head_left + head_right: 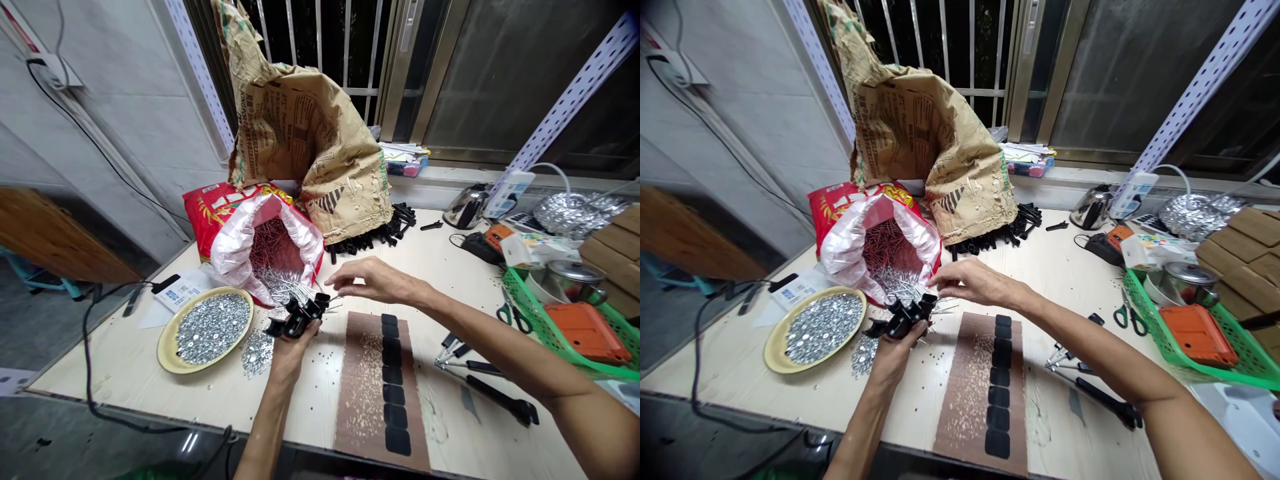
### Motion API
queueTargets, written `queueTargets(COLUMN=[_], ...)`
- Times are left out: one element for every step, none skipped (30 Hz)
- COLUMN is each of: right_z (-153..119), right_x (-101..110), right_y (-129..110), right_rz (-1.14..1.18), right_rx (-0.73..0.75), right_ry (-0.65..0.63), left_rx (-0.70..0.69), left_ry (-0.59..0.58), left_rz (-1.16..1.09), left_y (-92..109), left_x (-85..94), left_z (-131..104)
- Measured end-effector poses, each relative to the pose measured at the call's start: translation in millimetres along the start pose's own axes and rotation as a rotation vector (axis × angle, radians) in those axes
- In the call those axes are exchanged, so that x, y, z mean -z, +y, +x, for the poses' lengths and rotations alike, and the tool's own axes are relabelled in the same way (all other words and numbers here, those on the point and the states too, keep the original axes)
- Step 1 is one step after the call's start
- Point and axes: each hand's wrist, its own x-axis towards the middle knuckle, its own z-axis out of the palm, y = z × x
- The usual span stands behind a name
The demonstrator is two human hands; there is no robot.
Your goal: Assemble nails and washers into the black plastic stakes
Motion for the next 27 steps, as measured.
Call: queueTargets(right_z=[1,3,5,8,11,14,17,20,22,22,21,18,13,8,2,-4,-10,-14,-18,-21,-23,-25,-26,-26,-26,-26,-25], right_x=[-9,-20,-31,-42,-52,-60,-65,-68,-69,-68,-68,-69,-72,-76,-83,-90,-97,-103,-106,-106,-103,-96,-85,-73,-59,-45,-32], right_y=[2,3,2,1,0,-1,-1,2,7,15,25,37,48,58,66,72,75,77,77,77,76,76,74,71,67,62,55], right_rz=[0.048,0.08,0.106,0.131,0.162,0.196,0.228,0.247,0.239,0.192,0.099,-0.043,-0.206,-0.372,-0.501,-0.57,-0.617,-0.638,-0.651,-0.673,-0.692,-0.716,-0.748,-0.787,-0.826,-0.851,-0.852], right_rx=[-0.012,-0.024,-0.035,-0.048,-0.063,-0.077,-0.095,-0.123,-0.164,-0.216,-0.281,-0.358,-0.43,-0.489,-0.525,-0.535,-0.531,-0.516,-0.499,-0.486,-0.479,-0.482,-0.493,-0.503,-0.509,-0.503,-0.478], right_ry=[0.027,0.066,0.122,0.188,0.251,0.308,0.36,0.42,0.48,0.523,0.529,0.468,0.349,0.172,-0.001,-0.106,-0.179,-0.203,-0.207,-0.217,-0.228,-0.236,-0.238,-0.227,-0.195,-0.146,-0.081], left_rx=[0.014,0.03,0.045,0.057,0.066,0.069,0.071,0.078,0.088,0.099,0.103,0.099,0.085,0.063,0.04,0.025,0.017,0.017,0.019,0.022,0.023,0.02,0.014,0.009,0.008,0.011,0.015], left_ry=[-0.01,-0.021,-0.029,-0.038,-0.051,-0.063,-0.078,-0.091,-0.098,-0.095,-0.082,-0.056,-0.023,0.012,0.037,0.053,0.061,0.058,0.053,0.049,0.05,0.052,0.056,0.065,0.075,0.08,0.08], left_rz=[-0.002,-0.001,-0.005,-0.015,-0.028,-0.046,-0.072,-0.109,-0.158,-0.215,-0.273,-0.321,-0.35,-0.359,-0.352,-0.335,-0.316,-0.298,-0.283,-0.271,-0.261,-0.248,-0.23,-0.209,-0.186,-0.164,-0.147], left_y=[-3,-5,-7,-9,-10,-10,-9,-7,-4,-1,3,6,10,13,15,16,16,16,15,13,12,10,9,8,8,8,8], left_x=[0.1,-0.9,-2.9,-5.7,-8.9,-12.1,-14.8,-16.6,-17.2,-16.7,-15.4,-13.4,-11.4,-9.7,-8.5,-8.1,-8.3,-8.9,-9.7,-10.2,-10.2,-9.6,-8.5,-7.0,-5.6,-4.4,-3.7], left_z=[0,-1,-1,-2,-3,-4,-6,-7,-8,-9,-10,-11,-11,-11,-11,-11,-10,-9,-8,-6,-5,-3,0,1,3,5,6])
